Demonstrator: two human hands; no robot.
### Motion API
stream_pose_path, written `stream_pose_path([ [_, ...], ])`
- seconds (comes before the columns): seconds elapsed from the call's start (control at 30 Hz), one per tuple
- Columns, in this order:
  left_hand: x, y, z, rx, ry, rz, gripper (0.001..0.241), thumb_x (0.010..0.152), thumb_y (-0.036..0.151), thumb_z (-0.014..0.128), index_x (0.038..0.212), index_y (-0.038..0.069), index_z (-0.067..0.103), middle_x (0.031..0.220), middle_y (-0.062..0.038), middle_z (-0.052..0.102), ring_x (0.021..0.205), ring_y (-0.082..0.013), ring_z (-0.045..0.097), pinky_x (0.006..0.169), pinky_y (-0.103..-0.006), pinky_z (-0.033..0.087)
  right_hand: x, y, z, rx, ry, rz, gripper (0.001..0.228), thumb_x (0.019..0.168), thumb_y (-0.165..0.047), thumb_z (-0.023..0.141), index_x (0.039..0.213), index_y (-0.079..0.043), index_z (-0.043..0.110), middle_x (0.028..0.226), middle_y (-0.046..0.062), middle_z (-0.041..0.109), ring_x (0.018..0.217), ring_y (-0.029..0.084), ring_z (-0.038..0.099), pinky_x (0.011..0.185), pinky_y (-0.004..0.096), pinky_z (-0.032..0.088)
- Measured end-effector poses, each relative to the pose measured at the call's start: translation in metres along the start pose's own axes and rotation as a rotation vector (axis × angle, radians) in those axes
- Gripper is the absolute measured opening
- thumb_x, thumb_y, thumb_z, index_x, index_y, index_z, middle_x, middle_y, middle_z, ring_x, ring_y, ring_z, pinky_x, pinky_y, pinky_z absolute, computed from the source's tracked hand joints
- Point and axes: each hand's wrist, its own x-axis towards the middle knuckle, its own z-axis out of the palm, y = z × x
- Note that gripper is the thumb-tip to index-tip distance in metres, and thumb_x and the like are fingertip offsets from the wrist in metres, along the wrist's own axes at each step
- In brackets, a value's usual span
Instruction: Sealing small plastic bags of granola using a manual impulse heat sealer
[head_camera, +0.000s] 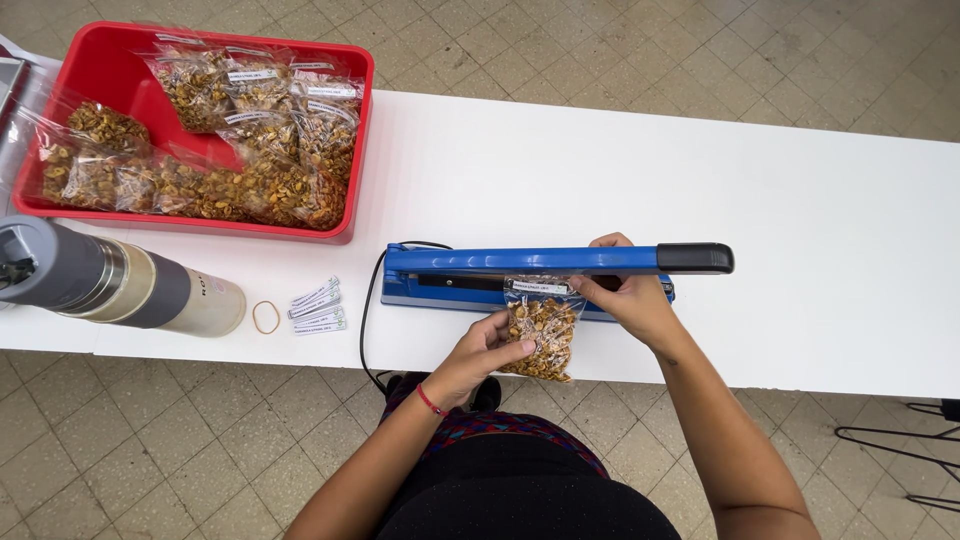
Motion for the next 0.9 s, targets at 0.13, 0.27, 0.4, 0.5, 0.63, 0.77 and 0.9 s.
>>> stream_pose_path([
  [0.13,0.002,-0.005,-0.002,0.003,-0.003,-0.009,0.035,0.08,0.028,0.078,0.105,0.008,0.064,0.079,0.003,0.06,0.073,-0.005,0.055,0.066,-0.0193,0.042,-0.004,-0.002,0.004,0.034,0.028,0.003,0.032,0.081,-0.015,0.08,0.101,-0.006,0.057,0.072,0.007,0.062,0.076,0.015,0.063,0.077,0.029,0.053],
  [0.27,0.0,0.0,0.001,0.014,-0.01,0.026,0.036,0.078,0.028,0.079,0.104,0.008,0.063,0.075,0.003,0.056,0.071,-0.0058,0.052,0.062,-0.0187,0.039,-0.007,-0.005,0.007,0.168,0.03,-0.023,0.031,0.082,-0.009,0.078,0.102,-0.005,0.054,0.072,0.006,0.063,0.075,0.013,0.063,0.076,0.028,0.053],
  [0.4,0.003,-0.012,-0.004,0.031,-0.035,0.034,0.045,0.078,0.029,0.079,0.113,0.006,0.062,0.081,-0.001,0.059,0.075,-0.0088,0.054,0.064,-0.0202,0.041,-0.015,-0.002,0.008,0.254,0.044,-0.02,0.027,0.083,-0.006,0.076,0.101,-0.004,0.056,0.077,0.011,0.068,0.079,0.016,0.067,0.077,0.03,0.054],
  [0.5,0.002,-0.015,-0.007,0.083,-0.063,0.036,0.053,0.076,0.028,0.081,0.118,0.003,0.062,0.09,-0.007,0.067,0.08,-0.0134,0.059,0.068,-0.026,0.046,-0.027,0.008,0.0,0.202,0.031,0.09,0.008,0.088,-0.008,0.07,0.094,-0.004,0.069,0.079,0.006,0.072,0.077,0.011,0.063,0.079,0.03,0.054],
  [0.63,-0.002,-0.016,-0.01,0.28,-0.134,0.058,0.058,0.076,0.027,0.08,0.121,-0.002,0.057,0.1,-0.016,0.069,0.091,-0.0246,0.065,0.074,-0.0349,0.053,-0.034,-0.025,-0.004,0.14,-0.133,0.058,0.022,0.087,-0.011,0.067,0.105,0.003,0.07,0.077,0.013,0.07,0.068,0.016,0.059,0.055,0.027,0.05],
  [0.77,-0.009,-0.006,-0.007,0.545,-0.217,0.07,0.061,0.076,0.027,0.078,0.123,-0.007,0.056,0.102,-0.027,0.069,0.092,-0.0391,0.068,0.077,-0.0449,0.057,-0.032,-0.047,0.005,-0.032,-0.293,-0.007,0.026,0.085,-0.017,0.071,0.102,0.002,0.073,0.075,0.015,0.069,0.067,0.018,0.057,0.054,0.029,0.047],
  [0.9,-0.017,-0.002,-0.004,0.66,-0.246,0.072,0.06,0.079,0.029,0.074,0.124,-0.007,0.055,0.102,-0.027,0.068,0.091,-0.0396,0.069,0.077,-0.0458,0.059,-0.03,-0.045,0.015,-0.11,-0.336,-0.08,0.01,0.083,-0.013,0.073,0.084,-0.002,0.074,0.067,0.009,0.065,0.061,0.015,0.053,0.052,0.027,0.043],
])
